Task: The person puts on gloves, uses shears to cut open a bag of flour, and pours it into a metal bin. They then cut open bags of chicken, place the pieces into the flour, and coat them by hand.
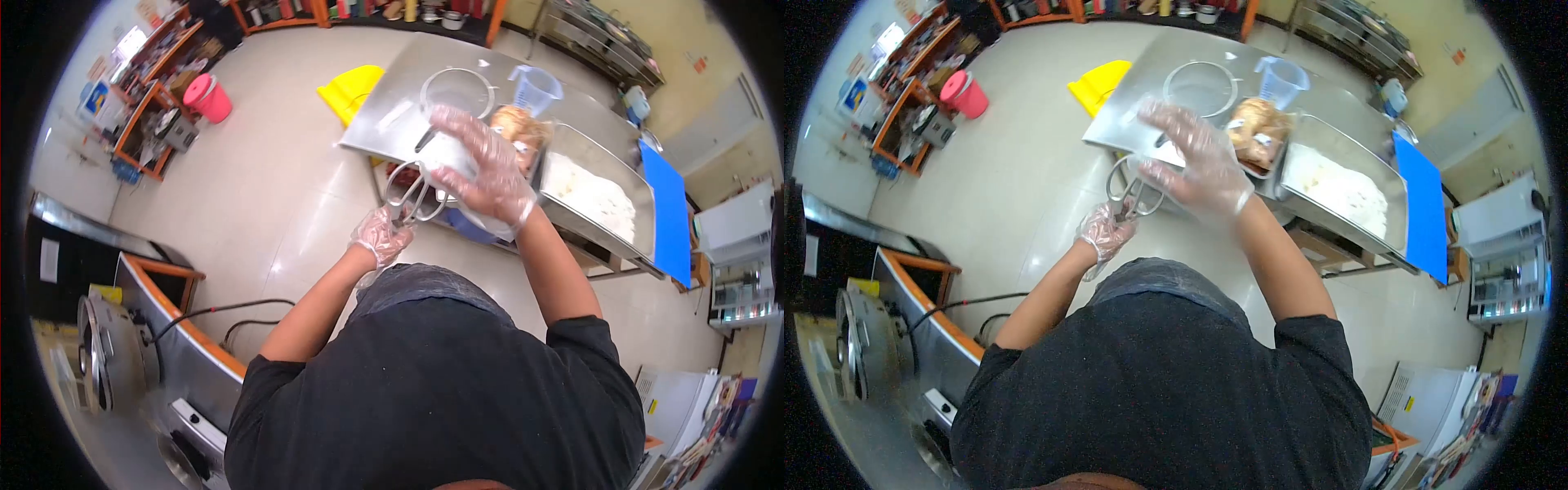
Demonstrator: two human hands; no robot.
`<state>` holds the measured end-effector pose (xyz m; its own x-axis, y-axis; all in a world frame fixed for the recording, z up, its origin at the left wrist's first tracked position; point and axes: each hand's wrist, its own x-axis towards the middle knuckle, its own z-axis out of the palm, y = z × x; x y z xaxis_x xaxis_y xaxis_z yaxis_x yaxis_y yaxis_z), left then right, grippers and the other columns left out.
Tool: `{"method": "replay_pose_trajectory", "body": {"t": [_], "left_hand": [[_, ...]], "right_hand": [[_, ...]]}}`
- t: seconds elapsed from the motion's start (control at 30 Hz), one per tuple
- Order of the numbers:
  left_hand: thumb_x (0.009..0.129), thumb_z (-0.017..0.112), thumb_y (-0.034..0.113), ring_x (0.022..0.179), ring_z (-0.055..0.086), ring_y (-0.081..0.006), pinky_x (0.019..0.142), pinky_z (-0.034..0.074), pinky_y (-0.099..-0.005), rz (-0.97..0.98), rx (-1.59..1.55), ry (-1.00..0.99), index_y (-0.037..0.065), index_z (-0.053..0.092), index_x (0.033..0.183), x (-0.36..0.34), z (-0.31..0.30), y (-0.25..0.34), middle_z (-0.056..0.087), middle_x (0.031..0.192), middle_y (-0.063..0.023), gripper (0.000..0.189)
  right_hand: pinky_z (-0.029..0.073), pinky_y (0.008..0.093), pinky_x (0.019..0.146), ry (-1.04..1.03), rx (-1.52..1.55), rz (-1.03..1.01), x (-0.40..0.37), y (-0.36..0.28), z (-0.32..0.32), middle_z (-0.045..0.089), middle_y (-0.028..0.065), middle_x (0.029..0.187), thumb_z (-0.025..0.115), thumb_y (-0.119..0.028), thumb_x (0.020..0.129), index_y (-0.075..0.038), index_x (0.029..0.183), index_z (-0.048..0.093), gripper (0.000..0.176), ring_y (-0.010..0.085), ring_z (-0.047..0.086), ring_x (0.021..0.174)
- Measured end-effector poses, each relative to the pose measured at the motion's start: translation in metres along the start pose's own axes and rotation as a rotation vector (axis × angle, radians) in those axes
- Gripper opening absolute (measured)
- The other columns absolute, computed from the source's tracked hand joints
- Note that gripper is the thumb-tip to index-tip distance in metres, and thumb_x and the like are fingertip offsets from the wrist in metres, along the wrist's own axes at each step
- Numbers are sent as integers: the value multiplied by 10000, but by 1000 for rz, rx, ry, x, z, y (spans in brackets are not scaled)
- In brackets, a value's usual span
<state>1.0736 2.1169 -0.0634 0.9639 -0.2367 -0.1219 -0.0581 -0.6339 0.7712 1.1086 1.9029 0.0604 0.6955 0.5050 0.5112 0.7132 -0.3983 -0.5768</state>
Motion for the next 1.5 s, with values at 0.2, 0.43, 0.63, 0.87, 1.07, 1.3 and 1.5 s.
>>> {"method": "replay_pose_trajectory", "body": {"t": [0.2, 0.43, 0.63, 0.87, 1.07, 1.3, 1.5], "left_hand": [[771, 611, 266, 764, 619, -343, 745, 491, -403, 397, -20, -389, 42, 622, 1052, 50, 87, 81, 669, 877, -180, 360], [862, 630, 413, 1082, 583, -358, 979, 444, -411, 548, 228, -592, 70, 506, 1290, 92, 131, 140, 625, 1127, -193, 562], [922, 526, 450, 1084, 592, -329, 969, 438, -397, 478, 180, -188, 66, 553, 1254, 213, 88, 138, 617, 1187, -168, 509], [822, 612, 526, 946, 652, -364, 848, 502, -420, 357, 264, -95, 94, 667, 1110, 348, 123, 82, 679, 1027, -193, 522], [870, 545, 475, 1030, 629, -326, 885, 484, -444, 415, 362, -370, 89, 612, 1221, 472, 164, 98, 648, 1130, -192, 525], [830, 535, 582, 1144, 602, -299, 944, 485, -406, 241, 525, -373, 90, 649, 1186, 526, 228, 121, 626, 1239, -142, 618], [776, 675, 467, 1150, 604, -280, 961, 486, -379, 74, 560, -326, 71, 656, 1179, 543, 233, 140, 627, 1235, -150, 565]], "right_hand": [[527, 435, 846, -411, -548, -151, -113, 41, -64, 624, 112, 1094, 558, -39, 828, -157, 1325, 480, 517, 317, 618, 1027], [508, 481, 702, -460, -492, 279, -169, 81, -100, 638, 181, 886, 520, -62, 838, -173, 1339, 446, 519, 372, 627, 784], [521, 365, 737, 113, -149, 724, -219, 100, -117, 648, 100, 883, 703, -194, 836, -81, 1266, 520, 481, 254, 640, 842], [346, 196, 449, 912, 1043, 1196, -293, 161, -84, 534, -15, 707, 682, -189, 857, -98, 1104, 610, 273, 77, 484, 524], [468, 299, 744, 1298, 701, 1488, -222, 162, -77, 526, -50, 990, 500, -371, 957, -177, 1109, 581, 260, 73, 505, 913], [462, 217, 563, 1354, 779, 1236, -187, 140, -64, 478, 5, 890, 567, -116, 901, -68, 1129, 581, 234, 110, 493, 724], [446, 219, 576, 1458, 759, 1254, -202, 132, -46, 487, 9, 868, 660, -66, 856, -61, 1184, 545, 347, 107, 503, 705]]}}
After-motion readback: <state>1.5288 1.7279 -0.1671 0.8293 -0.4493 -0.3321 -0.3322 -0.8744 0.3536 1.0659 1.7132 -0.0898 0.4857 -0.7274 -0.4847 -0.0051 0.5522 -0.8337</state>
